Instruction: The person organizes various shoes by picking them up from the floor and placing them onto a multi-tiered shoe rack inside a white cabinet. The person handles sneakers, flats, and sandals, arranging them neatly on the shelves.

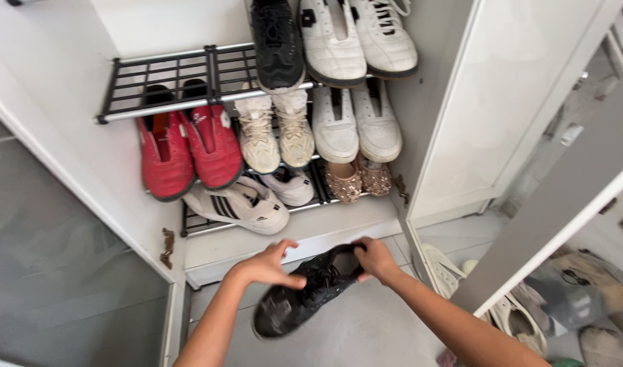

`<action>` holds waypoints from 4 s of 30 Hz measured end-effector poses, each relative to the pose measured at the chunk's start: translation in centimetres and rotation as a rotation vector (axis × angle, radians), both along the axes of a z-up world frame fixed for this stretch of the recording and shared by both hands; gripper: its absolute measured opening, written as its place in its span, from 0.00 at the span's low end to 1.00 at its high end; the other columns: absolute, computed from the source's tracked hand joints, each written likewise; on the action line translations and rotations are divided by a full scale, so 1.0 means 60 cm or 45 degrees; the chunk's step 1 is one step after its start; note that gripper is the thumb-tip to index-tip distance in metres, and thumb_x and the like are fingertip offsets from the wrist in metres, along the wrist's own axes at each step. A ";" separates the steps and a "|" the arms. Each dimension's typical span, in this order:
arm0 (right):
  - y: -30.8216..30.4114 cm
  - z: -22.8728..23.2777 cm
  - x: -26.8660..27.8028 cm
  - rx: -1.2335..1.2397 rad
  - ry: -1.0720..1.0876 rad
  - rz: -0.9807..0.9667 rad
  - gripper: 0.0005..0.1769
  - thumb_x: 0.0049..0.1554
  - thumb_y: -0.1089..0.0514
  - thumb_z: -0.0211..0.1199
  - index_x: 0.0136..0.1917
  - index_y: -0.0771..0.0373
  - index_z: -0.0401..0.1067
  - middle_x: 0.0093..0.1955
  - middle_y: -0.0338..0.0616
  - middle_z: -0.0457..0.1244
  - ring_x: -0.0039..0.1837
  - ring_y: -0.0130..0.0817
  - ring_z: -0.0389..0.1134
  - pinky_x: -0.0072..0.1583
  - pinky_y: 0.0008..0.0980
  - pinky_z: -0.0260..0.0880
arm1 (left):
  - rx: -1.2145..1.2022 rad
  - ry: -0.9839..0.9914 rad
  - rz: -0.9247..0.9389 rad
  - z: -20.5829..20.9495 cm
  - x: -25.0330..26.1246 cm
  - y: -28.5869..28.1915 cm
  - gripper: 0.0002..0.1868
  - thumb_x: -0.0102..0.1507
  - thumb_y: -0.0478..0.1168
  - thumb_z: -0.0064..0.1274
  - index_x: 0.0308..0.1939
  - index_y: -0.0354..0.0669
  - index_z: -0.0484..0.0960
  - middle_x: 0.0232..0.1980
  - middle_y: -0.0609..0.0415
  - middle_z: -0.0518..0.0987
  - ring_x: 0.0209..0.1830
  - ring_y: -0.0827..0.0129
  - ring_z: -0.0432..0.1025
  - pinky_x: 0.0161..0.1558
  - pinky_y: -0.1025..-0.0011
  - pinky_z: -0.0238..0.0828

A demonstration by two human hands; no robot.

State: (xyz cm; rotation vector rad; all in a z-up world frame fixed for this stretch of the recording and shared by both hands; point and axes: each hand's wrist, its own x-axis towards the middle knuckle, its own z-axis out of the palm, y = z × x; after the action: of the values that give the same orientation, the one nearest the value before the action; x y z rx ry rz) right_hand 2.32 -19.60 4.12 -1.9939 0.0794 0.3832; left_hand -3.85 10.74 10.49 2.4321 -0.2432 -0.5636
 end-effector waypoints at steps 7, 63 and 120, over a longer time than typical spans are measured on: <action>0.021 0.189 0.026 -0.072 -0.470 -0.046 0.17 0.58 0.57 0.57 0.59 0.60 0.76 0.45 0.51 0.73 0.31 0.43 0.74 0.39 0.36 0.77 | -0.941 0.432 0.177 -0.053 -0.013 0.008 0.47 0.53 0.48 0.71 0.72 0.42 0.65 0.69 0.52 0.75 0.68 0.69 0.68 0.66 0.70 0.64; 0.053 0.132 -0.065 -0.117 -0.489 0.655 0.24 0.56 0.50 0.67 0.63 0.59 0.71 0.60 0.40 0.69 0.58 0.29 0.74 0.55 0.32 0.77 | -1.240 -0.679 1.390 0.271 0.425 0.124 0.41 0.50 0.72 0.67 0.41 0.33 0.83 0.31 0.52 0.86 0.25 0.61 0.82 0.26 0.67 0.73; 0.161 -0.289 -0.178 -0.511 0.084 0.522 0.40 0.51 0.41 0.65 0.67 0.69 0.61 0.58 0.57 0.68 0.61 0.47 0.71 0.63 0.41 0.71 | 1.060 -0.302 -0.043 -0.308 -0.230 0.125 0.10 0.57 0.33 0.56 0.41 0.46 0.83 0.46 0.44 0.81 0.49 0.50 0.77 0.46 0.57 0.79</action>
State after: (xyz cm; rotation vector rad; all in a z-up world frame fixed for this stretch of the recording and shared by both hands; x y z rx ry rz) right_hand -8.33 -9.97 -13.20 -2.3953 -0.2328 0.7432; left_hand -17.67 18.24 -7.99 3.3151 -0.1630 -0.4384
